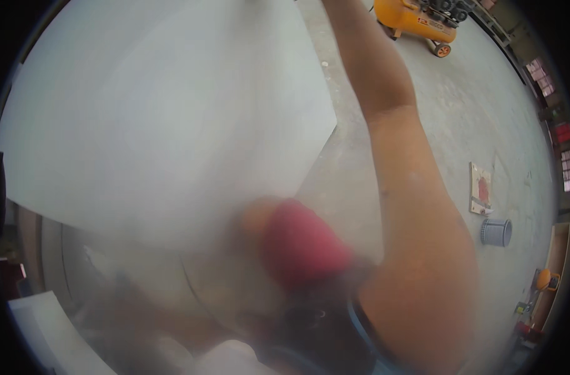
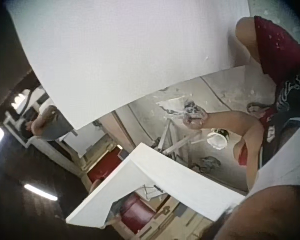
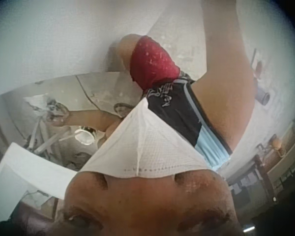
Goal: The person applies white putty to the edge of a board using a putty knife and a hawk.
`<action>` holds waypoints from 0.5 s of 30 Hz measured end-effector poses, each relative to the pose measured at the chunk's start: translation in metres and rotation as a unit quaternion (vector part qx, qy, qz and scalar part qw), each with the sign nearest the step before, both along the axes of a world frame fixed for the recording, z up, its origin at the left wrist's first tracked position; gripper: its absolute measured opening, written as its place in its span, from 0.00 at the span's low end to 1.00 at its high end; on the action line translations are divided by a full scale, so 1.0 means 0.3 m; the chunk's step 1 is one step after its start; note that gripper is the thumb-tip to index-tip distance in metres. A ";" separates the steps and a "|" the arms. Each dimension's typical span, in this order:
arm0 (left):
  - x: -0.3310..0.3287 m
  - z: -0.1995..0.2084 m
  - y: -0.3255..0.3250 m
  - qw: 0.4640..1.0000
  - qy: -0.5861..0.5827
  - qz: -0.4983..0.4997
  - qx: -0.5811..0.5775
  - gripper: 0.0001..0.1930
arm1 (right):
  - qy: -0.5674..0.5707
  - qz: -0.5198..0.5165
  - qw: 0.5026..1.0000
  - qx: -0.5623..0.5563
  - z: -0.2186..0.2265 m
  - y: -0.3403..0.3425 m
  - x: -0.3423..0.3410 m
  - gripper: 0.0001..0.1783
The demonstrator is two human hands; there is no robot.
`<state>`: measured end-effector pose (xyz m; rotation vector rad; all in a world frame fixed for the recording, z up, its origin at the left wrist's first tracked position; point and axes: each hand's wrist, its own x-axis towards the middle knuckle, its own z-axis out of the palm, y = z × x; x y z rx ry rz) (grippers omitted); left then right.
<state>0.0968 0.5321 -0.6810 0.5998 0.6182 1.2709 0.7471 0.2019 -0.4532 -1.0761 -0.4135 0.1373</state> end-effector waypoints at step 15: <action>0.195 0.002 -0.230 0.978 0.009 -0.199 -0.061 0.28 | -0.191 -0.242 0.856 -0.414 -0.671 -0.093 -0.443 0.16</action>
